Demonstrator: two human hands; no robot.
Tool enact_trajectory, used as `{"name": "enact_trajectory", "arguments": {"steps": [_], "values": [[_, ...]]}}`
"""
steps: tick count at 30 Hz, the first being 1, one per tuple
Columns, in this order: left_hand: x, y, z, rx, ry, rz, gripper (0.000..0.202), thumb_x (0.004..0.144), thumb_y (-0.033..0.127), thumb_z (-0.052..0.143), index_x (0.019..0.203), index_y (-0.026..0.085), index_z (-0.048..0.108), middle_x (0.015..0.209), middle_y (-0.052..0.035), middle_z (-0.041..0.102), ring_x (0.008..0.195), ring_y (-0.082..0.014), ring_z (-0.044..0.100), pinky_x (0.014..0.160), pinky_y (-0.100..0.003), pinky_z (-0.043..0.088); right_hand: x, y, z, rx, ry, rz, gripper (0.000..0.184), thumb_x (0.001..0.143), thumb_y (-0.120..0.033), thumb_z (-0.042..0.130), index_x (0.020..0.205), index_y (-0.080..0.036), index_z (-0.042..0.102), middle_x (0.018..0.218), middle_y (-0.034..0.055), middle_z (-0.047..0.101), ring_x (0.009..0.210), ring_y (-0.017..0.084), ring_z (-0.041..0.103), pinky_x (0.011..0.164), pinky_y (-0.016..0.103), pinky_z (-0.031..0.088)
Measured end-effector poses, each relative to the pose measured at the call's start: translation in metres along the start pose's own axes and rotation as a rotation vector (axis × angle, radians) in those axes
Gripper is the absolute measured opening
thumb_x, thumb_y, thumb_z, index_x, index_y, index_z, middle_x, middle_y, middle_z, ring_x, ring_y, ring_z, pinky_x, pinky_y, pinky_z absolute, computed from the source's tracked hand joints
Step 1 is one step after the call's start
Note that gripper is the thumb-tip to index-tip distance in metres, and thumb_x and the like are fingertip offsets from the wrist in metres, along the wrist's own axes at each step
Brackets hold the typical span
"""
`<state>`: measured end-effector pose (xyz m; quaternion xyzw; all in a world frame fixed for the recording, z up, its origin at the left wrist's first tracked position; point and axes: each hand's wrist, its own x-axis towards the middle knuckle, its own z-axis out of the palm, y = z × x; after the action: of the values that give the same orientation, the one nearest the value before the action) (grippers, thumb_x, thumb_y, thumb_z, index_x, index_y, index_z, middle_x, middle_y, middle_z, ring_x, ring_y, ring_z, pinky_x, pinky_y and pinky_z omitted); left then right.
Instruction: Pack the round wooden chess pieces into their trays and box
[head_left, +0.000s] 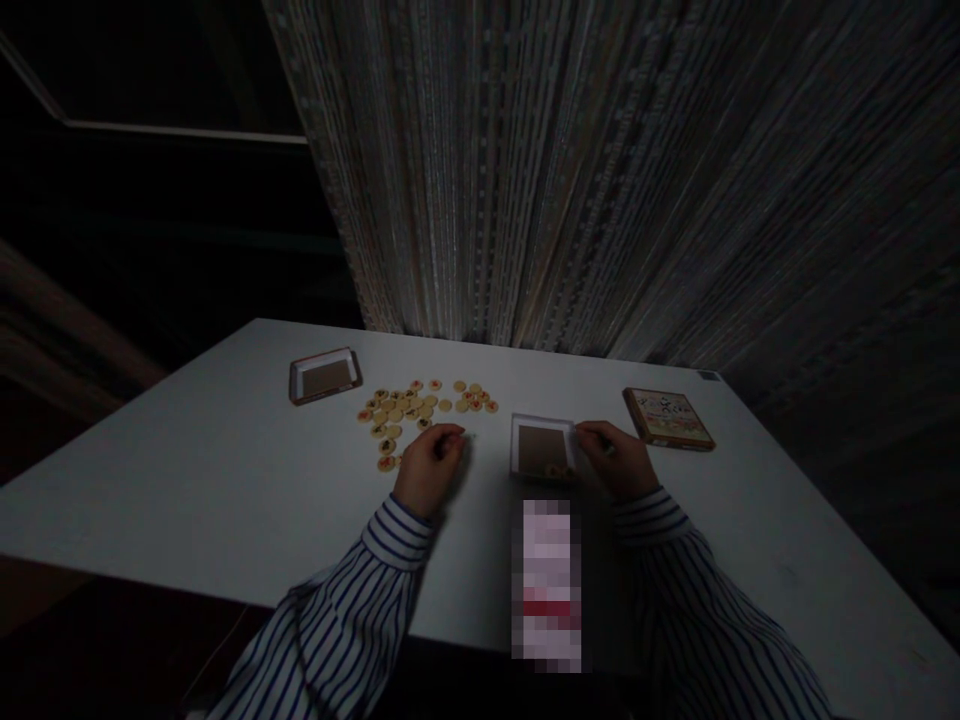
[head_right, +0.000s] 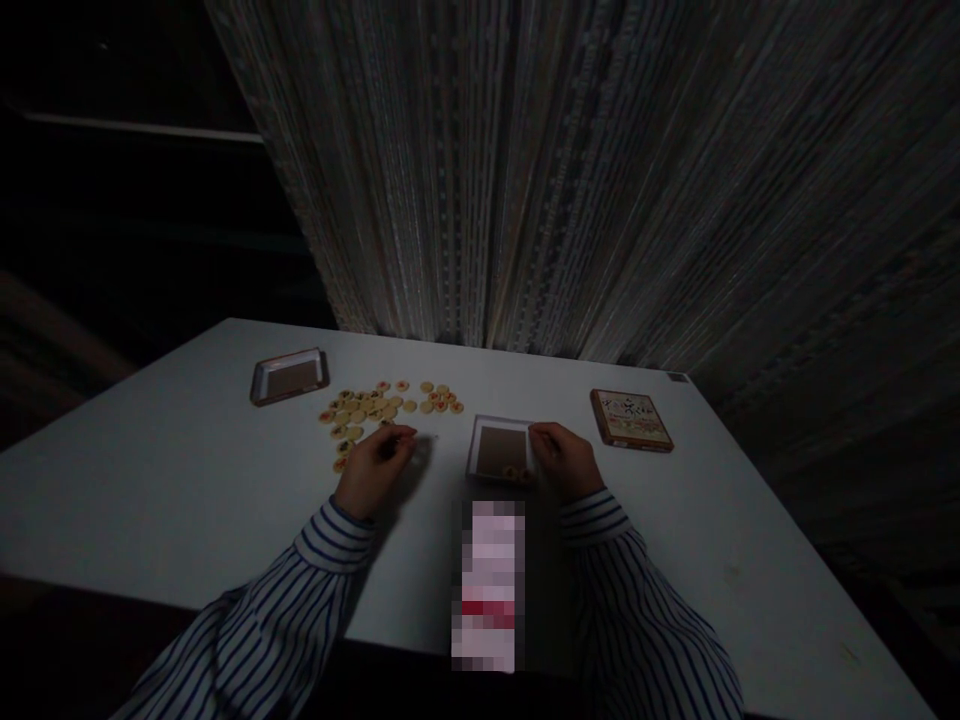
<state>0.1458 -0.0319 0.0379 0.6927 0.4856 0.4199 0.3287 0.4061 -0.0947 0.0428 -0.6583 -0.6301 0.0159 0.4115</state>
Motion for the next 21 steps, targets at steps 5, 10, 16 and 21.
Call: {"name": "enact_trajectory", "arguments": {"steps": [5,10,16,21], "values": [[-0.006,-0.002,-0.009,0.052,-0.002,0.074,0.019,0.072,0.020,0.050,0.085,0.016,0.063,0.081,-0.0051,0.065,0.070,-0.0142,0.059,0.068,-0.027,0.047,0.005,-0.012,0.002,0.013,-0.025,-0.139,0.021,0.078,-0.029,0.046,0.083,-0.017,0.062,0.077,0.0066,0.065,0.064,0.015,0.058,0.057,0.027,0.048],[-0.014,-0.008,-0.018,0.041,-0.018,0.030,0.021,0.074,0.023,0.049,0.088,0.015,0.063,0.073,-0.0044,0.065,0.063,-0.0132,0.058,0.059,-0.024,0.047,0.012,-0.029,0.005,-0.004,-0.103,-0.265,0.020,0.079,-0.025,0.043,0.086,-0.017,0.061,0.079,0.0066,0.065,0.067,0.015,0.059,0.058,0.027,0.048],[-0.019,-0.021,-0.032,0.034,0.018,-0.041,0.024,0.073,0.028,0.050,0.089,0.015,0.063,0.064,-0.0010,0.061,0.056,-0.0115,0.055,0.055,-0.023,0.045,0.022,-0.048,0.017,-0.024,-0.206,-0.341,0.021,0.080,-0.025,0.042,0.085,-0.019,0.062,0.080,0.0061,0.066,0.071,0.016,0.061,0.063,0.028,0.049],[-0.018,-0.028,-0.048,-0.032,0.076,-0.085,0.024,0.071,0.031,0.053,0.086,0.015,0.062,0.069,-0.0027,0.064,0.062,-0.0124,0.057,0.061,-0.025,0.047,0.029,-0.066,0.029,-0.051,-0.291,-0.379,0.021,0.078,-0.024,0.044,0.086,-0.020,0.063,0.081,0.0061,0.067,0.074,0.016,0.062,0.067,0.028,0.049]]}}
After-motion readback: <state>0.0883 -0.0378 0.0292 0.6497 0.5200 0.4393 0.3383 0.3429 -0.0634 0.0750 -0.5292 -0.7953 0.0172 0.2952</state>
